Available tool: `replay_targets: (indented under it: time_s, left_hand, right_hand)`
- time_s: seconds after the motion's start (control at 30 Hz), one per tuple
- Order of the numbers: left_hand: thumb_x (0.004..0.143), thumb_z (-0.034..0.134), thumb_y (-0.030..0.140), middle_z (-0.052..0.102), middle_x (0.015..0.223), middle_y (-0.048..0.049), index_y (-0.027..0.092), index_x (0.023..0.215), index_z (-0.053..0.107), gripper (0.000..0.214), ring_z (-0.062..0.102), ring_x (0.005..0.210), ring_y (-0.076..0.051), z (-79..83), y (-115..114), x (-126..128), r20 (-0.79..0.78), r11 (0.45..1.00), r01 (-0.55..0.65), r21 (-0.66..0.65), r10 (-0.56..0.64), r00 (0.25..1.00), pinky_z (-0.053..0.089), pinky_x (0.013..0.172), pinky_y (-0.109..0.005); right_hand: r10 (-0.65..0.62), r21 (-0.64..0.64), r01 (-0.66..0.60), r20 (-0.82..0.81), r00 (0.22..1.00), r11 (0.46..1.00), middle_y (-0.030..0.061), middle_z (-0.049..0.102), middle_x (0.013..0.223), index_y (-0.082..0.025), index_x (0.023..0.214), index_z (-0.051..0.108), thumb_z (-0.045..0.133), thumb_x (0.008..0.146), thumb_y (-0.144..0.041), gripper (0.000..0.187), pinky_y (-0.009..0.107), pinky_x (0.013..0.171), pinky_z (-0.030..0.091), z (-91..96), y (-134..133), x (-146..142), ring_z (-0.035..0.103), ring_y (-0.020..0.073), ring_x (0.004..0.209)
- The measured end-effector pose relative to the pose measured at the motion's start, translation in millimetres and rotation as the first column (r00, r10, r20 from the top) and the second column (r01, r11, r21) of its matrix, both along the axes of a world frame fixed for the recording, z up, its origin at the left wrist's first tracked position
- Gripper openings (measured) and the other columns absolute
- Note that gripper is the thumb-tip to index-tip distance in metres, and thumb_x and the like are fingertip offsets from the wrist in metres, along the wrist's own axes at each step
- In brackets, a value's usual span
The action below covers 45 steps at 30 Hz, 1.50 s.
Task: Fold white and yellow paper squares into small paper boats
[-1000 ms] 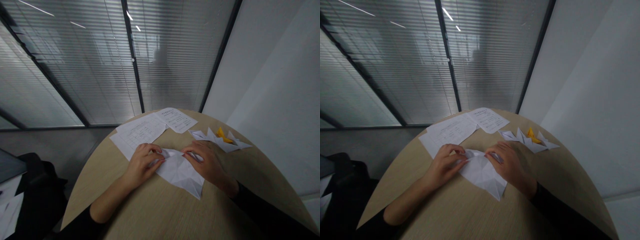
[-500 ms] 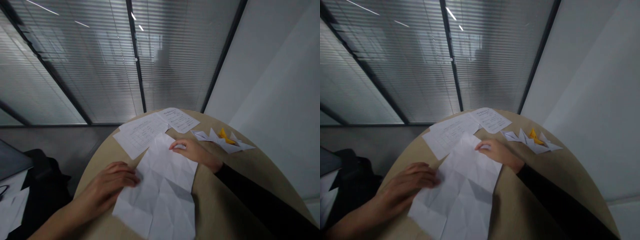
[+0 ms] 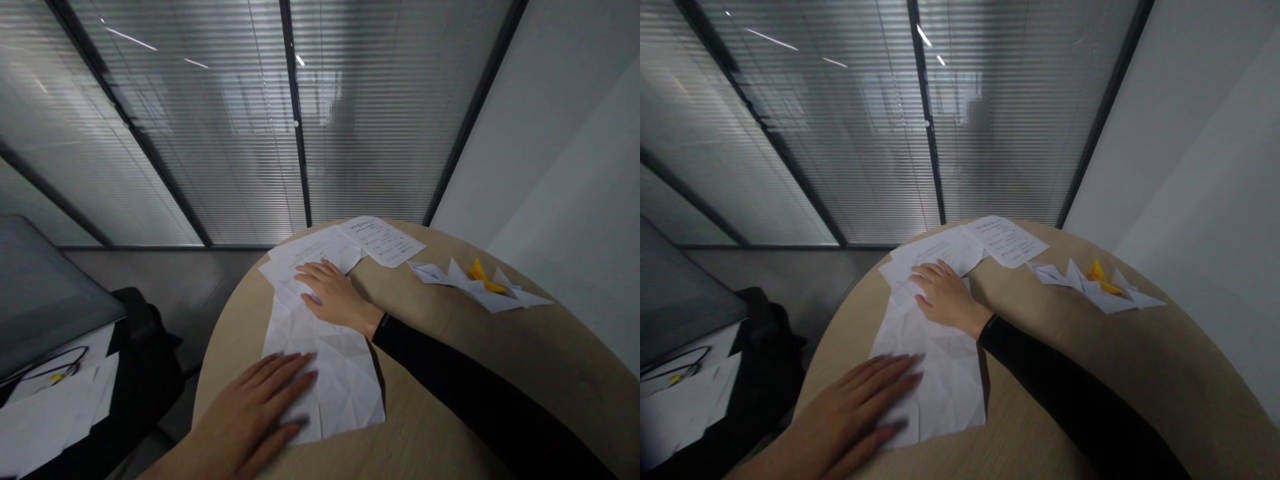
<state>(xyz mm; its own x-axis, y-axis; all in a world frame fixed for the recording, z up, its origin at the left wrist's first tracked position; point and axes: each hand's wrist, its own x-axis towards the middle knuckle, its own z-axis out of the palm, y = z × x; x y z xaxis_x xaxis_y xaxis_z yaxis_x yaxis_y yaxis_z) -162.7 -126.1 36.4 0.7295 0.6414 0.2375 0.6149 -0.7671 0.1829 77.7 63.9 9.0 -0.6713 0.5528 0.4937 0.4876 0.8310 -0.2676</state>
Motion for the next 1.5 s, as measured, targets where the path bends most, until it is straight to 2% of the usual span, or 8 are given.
replay_targets:
  time_s: [0.2,0.5,0.77,0.9,1.07,1.23,1.37,1.5]
  left_hand:
    - [0.108,0.077,0.042,0.052,0.18,-0.0008,0.044,0.183,0.034,0.087,0.064,0.158,-0.034,-12.3,-7.0,-10.7,-0.033,0.999,0.006,-0.033,-0.007,0.999,0.061,0.127,-0.049]
    - [0.111,0.073,0.047,0.046,0.183,0.0024,0.045,0.182,0.036,0.081,0.06,0.162,-0.031,-18.6,-15.3,-45.6,-0.155,0.998,-0.042,-0.048,0.034,0.987,0.05,0.136,-0.049]
    - [0.11,0.073,0.045,0.072,0.163,-0.0032,0.035,0.169,0.058,0.062,0.077,0.139,-0.033,24.2,22.3,13.0,-0.07,0.995,-0.05,0.09,0.056,0.996,0.061,0.123,-0.05]
    - [0.113,0.068,0.04,0.083,0.141,-0.0097,0.024,0.148,0.071,0.039,0.081,0.126,-0.033,38.9,65.3,88.8,0.066,1.0,-0.006,0.013,0.006,0.998,0.064,0.115,-0.053]
    - [0.116,0.063,0.041,0.084,0.126,-0.0102,0.022,0.131,0.073,0.026,0.082,0.109,-0.028,15.4,122.6,155.5,0.427,0.989,-0.099,-0.114,0.139,0.894,0.069,0.089,-0.043]
    - [0.111,0.074,0.045,0.083,0.126,-0.0099,0.023,0.15,0.065,0.046,0.081,0.1,-0.023,-23.2,144.2,175.7,0.553,0.986,0.003,-0.169,0.093,0.828,0.067,0.089,-0.039]
    - [0.116,0.067,0.044,0.083,0.097,-0.0057,0.023,0.124,0.08,0.026,0.078,0.089,-0.022,-40.5,144.7,175.7,0.473,0.982,0.139,-0.126,-0.064,0.879,0.06,0.085,-0.037]
    - [0.116,0.066,0.041,0.08,0.087,-0.0042,0.02,0.097,0.082,0.032,0.073,0.08,-0.019,-41.2,146.5,173.4,0.559,0.968,0.073,-0.241,0.077,0.826,0.053,0.075,-0.031]
  right_hand:
    - [0.17,-0.142,-0.154,0.106,0.98,0.978,0.0112,0.049,0.184,-0.025,0.172,0.053,0.068,0.116,-0.049,0.063,0.051,0.142,0.037,-29.5,-31.4,39.6,0.047,0.0288,0.17]
    - [-0.167,0.059,0.162,0.093,0.981,0.985,0.0115,0.062,0.174,-0.024,0.167,0.058,0.066,0.113,-0.032,0.055,0.057,0.137,0.042,-16.0,-16.4,137.5,0.057,0.032,0.16]
    - [-0.726,0.392,0.625,0.202,0.657,0.675,0.0261,0.08,0.129,-0.009,0.121,0.082,0.067,0.105,-0.031,0.031,0.059,0.11,0.049,1.5,6.6,258.4,0.067,0.044,0.122]
    - [-0.709,0.369,0.607,0.305,0.636,0.704,0.0192,0.086,0.109,-0.015,0.103,0.085,0.065,0.104,-0.02,0.02,0.06,0.118,0.044,-4.4,15.2,260.8,0.072,0.0392,0.11]
    - [-0.591,0.288,0.537,0.146,0.794,0.793,0.0128,0.086,0.104,-0.02,0.1,0.081,0.065,0.105,-0.018,0.017,0.061,0.128,0.039,-0.7,0.1,248.4,0.074,0.0346,0.105]
    - [-0.262,0.015,0.263,-0.046,0.964,0.965,0.005,0.083,0.102,-0.025,0.105,0.072,0.068,0.105,-0.019,0.008,0.054,0.115,0.052,-7.1,-54.3,227.3,0.076,0.0274,0.099]
    - [-0.212,-0.201,0.167,-0.229,0.95,0.965,0.0041,0.081,0.099,-0.027,0.104,0.069,0.068,0.107,-0.02,0.008,0.045,0.096,0.06,-20.4,-85.2,211.6,0.077,0.0255,0.096]
    - [-0.367,-0.406,0.188,-0.426,0.827,0.894,0.0072,0.084,0.116,-0.029,0.121,0.072,0.073,0.108,-0.034,0.015,0.039,0.089,0.065,-31.4,-90.5,205.8,0.082,0.0254,0.103]
